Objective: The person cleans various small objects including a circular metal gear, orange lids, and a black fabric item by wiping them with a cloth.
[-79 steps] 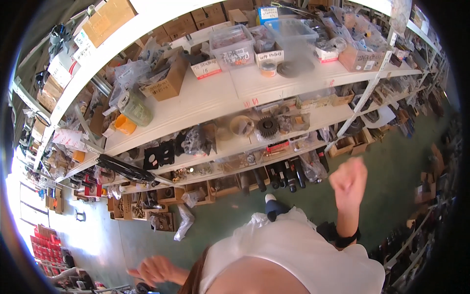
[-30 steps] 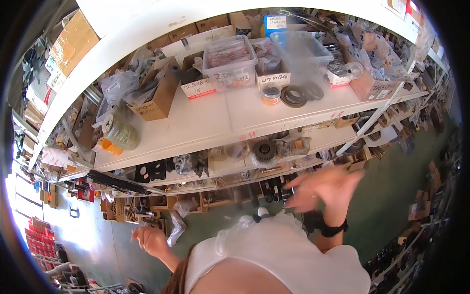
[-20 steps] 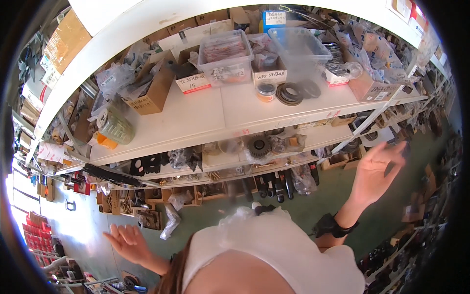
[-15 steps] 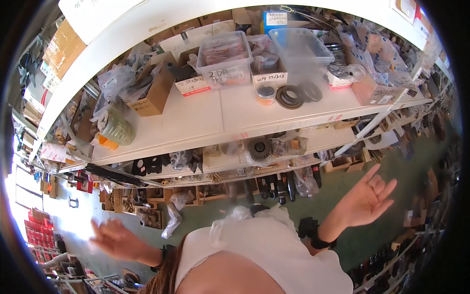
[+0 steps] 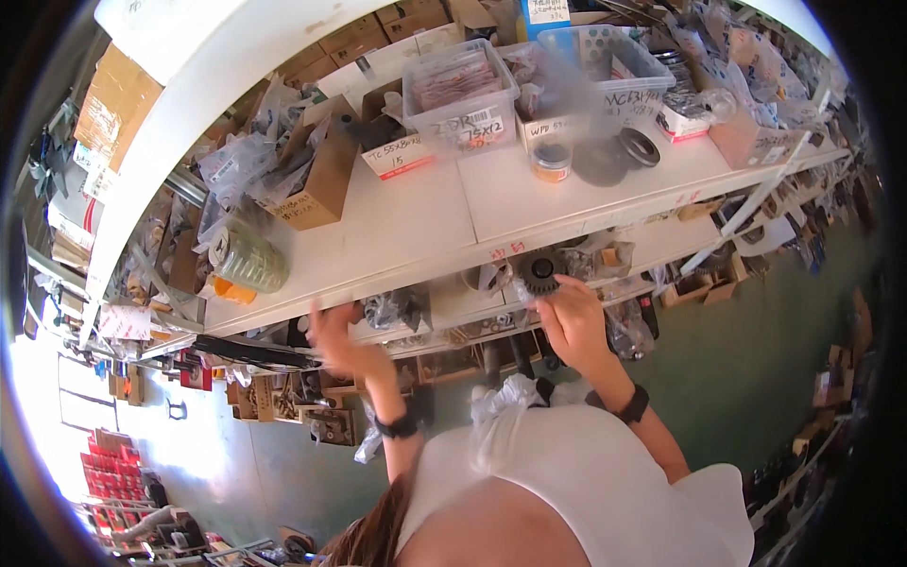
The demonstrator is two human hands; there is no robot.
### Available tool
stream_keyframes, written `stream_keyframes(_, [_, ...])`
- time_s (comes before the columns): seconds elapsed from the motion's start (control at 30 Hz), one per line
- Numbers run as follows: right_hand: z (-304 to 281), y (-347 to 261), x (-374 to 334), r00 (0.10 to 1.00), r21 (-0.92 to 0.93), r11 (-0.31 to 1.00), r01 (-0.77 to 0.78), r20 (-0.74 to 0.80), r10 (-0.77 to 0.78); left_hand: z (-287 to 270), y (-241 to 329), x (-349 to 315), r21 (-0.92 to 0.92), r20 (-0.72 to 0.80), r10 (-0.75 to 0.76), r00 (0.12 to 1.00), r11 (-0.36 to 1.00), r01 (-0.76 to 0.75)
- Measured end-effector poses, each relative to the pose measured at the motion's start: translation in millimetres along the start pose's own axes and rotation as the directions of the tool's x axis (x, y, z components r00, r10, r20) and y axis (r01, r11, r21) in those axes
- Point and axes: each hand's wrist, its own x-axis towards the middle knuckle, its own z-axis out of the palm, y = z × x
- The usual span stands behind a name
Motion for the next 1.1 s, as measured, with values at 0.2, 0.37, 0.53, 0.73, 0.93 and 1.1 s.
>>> stream_keyframes(0.2, [25.2,-17.1,85.9,0.966,-0.253,0.942,0.222,-0.073,-0.247,61.7,-32.5,107.0,0.415,0.368,0.335,0.867,0.776,-0.476])
stream_keyframes(0.37, [99.3,5.0,196.2,0.948,-0.458,0.837,0.300,0.049,-0.313,70.6,-66.4,150.6,0.651,0.577,0.136,0.806,0.519,-0.554])
stream_keyframes(0.53, [151.9,17.7,231.5,0.962,-0.745,0.614,0.262,0.152,-0.226,71.8,-77.2,167.3,0.555,0.670,0.115,0.733,0.578,-0.599])
stream_keyframes(0.73, [170.2,3.9,240.0,0.938,-0.688,0.638,0.347,0.268,-0.221,83.9,-74.8,162.9,0.510,0.696,0.157,0.701,0.579,-0.636])
stream_keyframes(0.93, [170.5,7.5,248.8,0.899,-0.516,0.738,0.435,0.297,-0.323,97.6,-78.4,160.7,0.533,0.692,0.153,0.705,0.550,-0.643])
stream_keyframes(1.1, [144.2,25.0,273.4,0.798,-0.284,0.841,0.460,0.548,-0.251,108.0,-77.0,154.2,0.573,0.693,0.145,0.706,0.484,-0.662])
